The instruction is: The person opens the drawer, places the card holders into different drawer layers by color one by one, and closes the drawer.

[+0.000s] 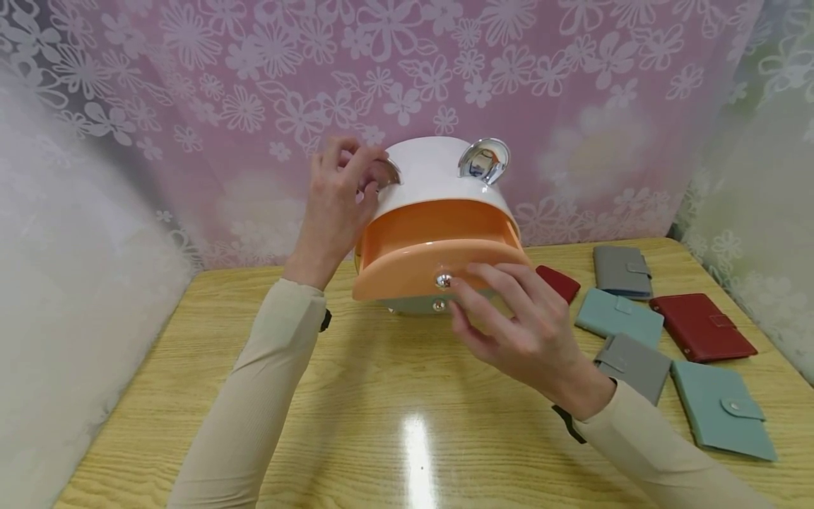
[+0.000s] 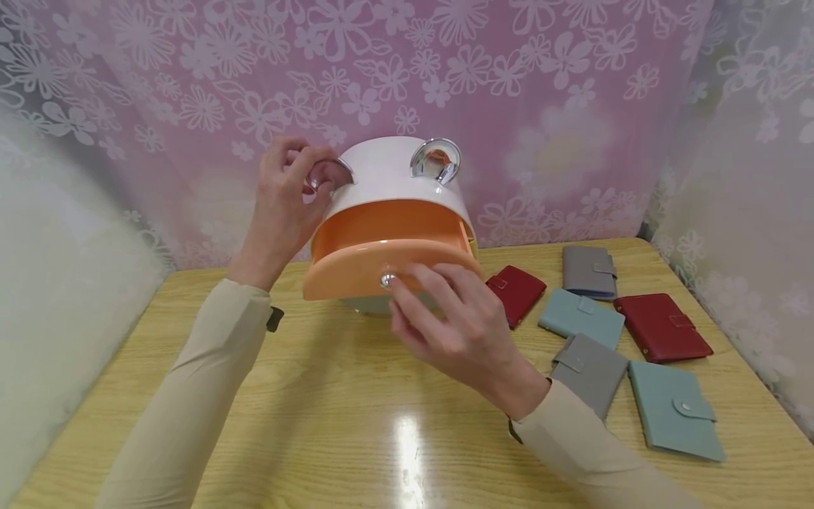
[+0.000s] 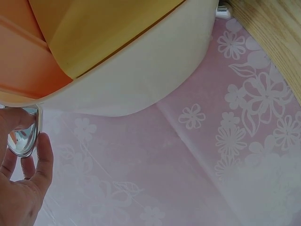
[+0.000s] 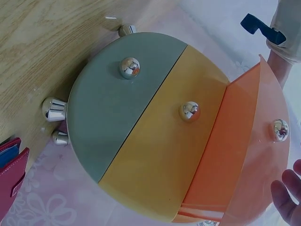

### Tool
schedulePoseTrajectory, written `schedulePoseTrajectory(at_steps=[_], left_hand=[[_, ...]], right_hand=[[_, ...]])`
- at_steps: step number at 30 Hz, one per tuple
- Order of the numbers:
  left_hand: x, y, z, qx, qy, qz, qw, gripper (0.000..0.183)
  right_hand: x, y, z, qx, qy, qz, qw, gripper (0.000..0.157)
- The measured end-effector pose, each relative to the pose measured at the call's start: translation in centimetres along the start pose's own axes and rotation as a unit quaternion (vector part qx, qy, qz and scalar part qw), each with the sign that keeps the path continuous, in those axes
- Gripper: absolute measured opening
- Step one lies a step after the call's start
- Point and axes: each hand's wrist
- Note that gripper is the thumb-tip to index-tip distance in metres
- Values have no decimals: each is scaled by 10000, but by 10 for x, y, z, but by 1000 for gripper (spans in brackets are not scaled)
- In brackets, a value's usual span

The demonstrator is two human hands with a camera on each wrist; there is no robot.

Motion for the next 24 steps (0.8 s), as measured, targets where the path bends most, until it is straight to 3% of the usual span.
schedulePoseTrajectory(at_steps=[17,24], left_hand=[[-1,0,0,-19,3,50,10000,35],[-1,1,0,-70,26,-10,10000,35]], right_hand=[[-7,9,5,-599,59,-398,9974,29],[-8,10,8,-619,65,-545,9966,33]])
Point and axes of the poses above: each hand's wrist, its own y-axis away from the middle knuckle, its own z-axis out of the back of the hand, x = y × z, and after that the axes turned 6 degrees about -z, right-handed
